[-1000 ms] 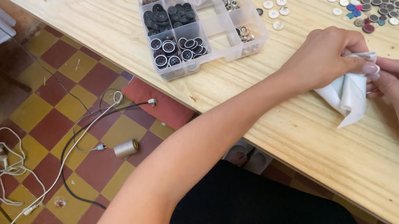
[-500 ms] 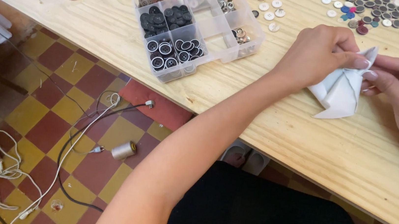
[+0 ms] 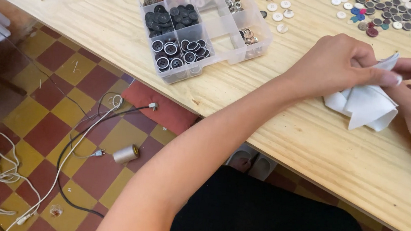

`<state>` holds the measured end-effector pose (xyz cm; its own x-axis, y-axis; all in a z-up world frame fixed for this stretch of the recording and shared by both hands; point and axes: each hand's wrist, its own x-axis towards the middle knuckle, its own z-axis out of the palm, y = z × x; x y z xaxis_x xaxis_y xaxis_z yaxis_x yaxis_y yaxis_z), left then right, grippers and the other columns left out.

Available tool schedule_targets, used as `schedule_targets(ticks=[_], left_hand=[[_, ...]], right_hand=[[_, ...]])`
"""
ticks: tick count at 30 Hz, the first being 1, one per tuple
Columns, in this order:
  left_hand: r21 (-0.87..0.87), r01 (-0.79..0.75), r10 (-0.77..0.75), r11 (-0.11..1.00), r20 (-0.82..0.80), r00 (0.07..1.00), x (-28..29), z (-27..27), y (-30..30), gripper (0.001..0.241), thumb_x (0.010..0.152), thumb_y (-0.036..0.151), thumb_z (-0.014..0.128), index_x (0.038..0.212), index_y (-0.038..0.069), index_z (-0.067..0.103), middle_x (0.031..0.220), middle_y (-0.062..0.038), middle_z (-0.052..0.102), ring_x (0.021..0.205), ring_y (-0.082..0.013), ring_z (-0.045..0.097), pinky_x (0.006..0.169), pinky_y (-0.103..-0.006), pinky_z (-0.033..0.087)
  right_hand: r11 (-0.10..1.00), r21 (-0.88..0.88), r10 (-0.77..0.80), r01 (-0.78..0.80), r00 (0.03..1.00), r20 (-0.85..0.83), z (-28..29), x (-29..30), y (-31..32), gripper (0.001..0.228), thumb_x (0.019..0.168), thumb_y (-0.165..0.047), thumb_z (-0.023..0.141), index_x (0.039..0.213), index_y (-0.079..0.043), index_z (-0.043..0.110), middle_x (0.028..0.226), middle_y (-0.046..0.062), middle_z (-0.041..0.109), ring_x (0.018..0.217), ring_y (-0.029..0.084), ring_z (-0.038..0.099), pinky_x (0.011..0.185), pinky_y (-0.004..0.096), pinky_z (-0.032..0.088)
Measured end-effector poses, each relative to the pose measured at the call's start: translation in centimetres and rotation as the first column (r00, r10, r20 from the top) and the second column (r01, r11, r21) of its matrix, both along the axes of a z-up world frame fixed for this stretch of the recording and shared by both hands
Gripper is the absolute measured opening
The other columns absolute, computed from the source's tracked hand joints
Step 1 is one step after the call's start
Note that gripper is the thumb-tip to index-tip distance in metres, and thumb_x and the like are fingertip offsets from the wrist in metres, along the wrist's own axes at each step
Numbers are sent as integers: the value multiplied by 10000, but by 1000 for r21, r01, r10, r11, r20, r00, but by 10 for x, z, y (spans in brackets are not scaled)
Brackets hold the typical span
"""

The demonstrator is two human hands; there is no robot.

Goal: The person folds a small white piece of fabric on a wooden table. They repeatedly fold and press the fabric with their hands, adjusting the edges to create a compact shape. A container of buttons and scattered buttons are visible on the table.

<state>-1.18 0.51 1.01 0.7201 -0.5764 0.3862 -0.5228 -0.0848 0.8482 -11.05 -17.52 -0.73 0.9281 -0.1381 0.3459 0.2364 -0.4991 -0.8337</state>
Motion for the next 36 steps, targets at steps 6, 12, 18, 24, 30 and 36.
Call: schedule_targets(ticks=[6,12,18,24,30,36], left_hand=[[-118,-13,24,993,96,995,1,-1,1,332,736,491,628,588,196,664,563,45,623,543,-103,561,530,-287,351],[27,-45,41,999,141,989,0,1,0,309,848,352,579,603,166,606,531,2,603,508,-158,539,512,-322,316],[-32,-153,153,988,8,988,4,4,4,208,641,369,829,720,240,686,600,67,723,572,-103,632,543,-285,426],[-23,-129,131,991,115,985,-6,11,9,279,790,464,587,649,224,609,521,53,527,522,-125,524,528,-303,335],[-190,93,-100,977,-32,994,3,3,10,320,723,517,683,699,200,646,595,72,595,532,-74,503,501,-249,323],[-223,90,-86,971,27,996,-7,8,11,293,749,522,658,723,231,691,654,97,646,606,-51,528,569,-236,349]], right_hand=[[995,-83,63,-51,988,141,-13,7,-16,154,1215,-7,713,1351,-2,640,1362,151,543,1130,213,665,1004,251,609],[998,-60,27,-21,996,87,1,0,-2,184,1177,-46,725,1351,-69,670,1332,106,573,1040,164,660,1025,201,587],[988,145,45,-46,999,13,-1,4,3,349,1019,-41,743,1343,-102,629,1271,63,705,1120,99,717,1064,178,634],[979,198,53,-54,999,10,0,4,1,405,965,-57,749,1351,-120,647,1298,55,712,1149,88,735,1090,162,650],[968,251,25,-27,1000,10,-12,10,-9,355,975,-106,777,1306,-150,658,1227,20,731,1061,74,747,961,129,649],[959,284,-18,14,1000,14,-6,8,-5,328,957,-140,823,1239,-171,658,1156,-3,738,986,38,746,932,97,651]])
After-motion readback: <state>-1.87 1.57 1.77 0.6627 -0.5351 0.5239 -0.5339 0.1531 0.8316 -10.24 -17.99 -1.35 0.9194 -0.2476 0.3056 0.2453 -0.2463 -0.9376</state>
